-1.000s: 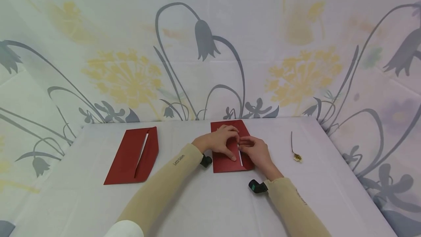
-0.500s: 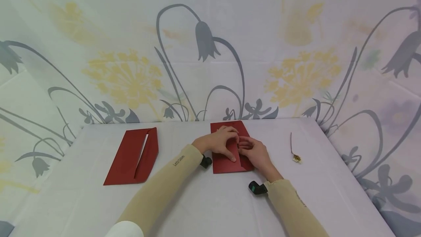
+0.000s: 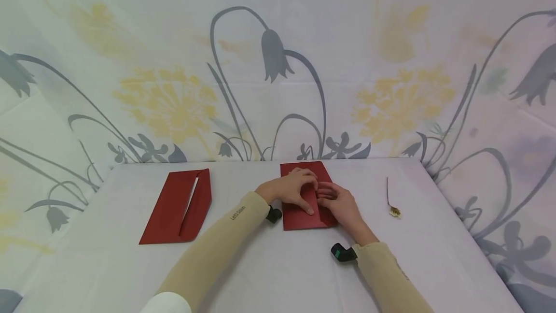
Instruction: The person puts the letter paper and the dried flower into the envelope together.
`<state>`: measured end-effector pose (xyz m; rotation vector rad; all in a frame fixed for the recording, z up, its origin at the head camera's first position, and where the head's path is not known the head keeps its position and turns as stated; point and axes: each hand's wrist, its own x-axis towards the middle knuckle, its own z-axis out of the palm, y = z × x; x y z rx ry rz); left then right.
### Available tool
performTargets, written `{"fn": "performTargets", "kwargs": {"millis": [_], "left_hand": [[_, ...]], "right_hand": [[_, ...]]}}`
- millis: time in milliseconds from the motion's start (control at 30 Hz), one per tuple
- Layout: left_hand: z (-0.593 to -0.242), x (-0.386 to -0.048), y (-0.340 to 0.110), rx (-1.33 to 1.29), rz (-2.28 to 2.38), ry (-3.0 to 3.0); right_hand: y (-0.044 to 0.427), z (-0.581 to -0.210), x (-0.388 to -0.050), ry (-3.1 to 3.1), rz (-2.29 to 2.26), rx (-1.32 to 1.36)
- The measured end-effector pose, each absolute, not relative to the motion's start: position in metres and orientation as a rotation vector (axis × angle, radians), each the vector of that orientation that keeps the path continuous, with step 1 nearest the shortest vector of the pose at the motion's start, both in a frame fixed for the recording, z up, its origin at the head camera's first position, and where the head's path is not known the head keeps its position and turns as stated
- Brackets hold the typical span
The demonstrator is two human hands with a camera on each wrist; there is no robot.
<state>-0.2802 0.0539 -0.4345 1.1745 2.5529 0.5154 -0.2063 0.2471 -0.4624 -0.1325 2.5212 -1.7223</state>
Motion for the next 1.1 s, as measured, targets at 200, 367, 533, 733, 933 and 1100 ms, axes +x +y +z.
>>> {"fn": "performTargets", "kwargs": {"millis": [200, 367, 533, 733, 933, 1100], "left_hand": [[-0.432, -0.279, 0.056, 1.170, 0.494, 2.558], [-0.431, -0.277, 0.056, 1.156, 0.494, 2.556], [-0.432, -0.276, 0.057, 1.155, 0.473, 2.559], [-0.433, -0.276, 0.057, 1.179, 0.461, 2.578], [-0.435, -0.276, 0.057, 1.172, 0.431, 2.586], [-0.436, -0.276, 0.058, 1.168, 0.422, 2.585]], "right_hand": [[0.254, -0.460, -0.204, 2.494, -1.761, -0.124], [0.265, -0.458, -0.199, 2.501, -1.720, -0.149], [0.286, -0.452, -0.191, 2.502, -1.736, -0.142], [0.321, -0.437, -0.184, 2.547, -1.810, -0.011], [0.358, -0.427, -0.182, 2.676, -1.801, 0.131], [0.379, -0.428, -0.183, 2.852, -1.602, 0.287]]}}
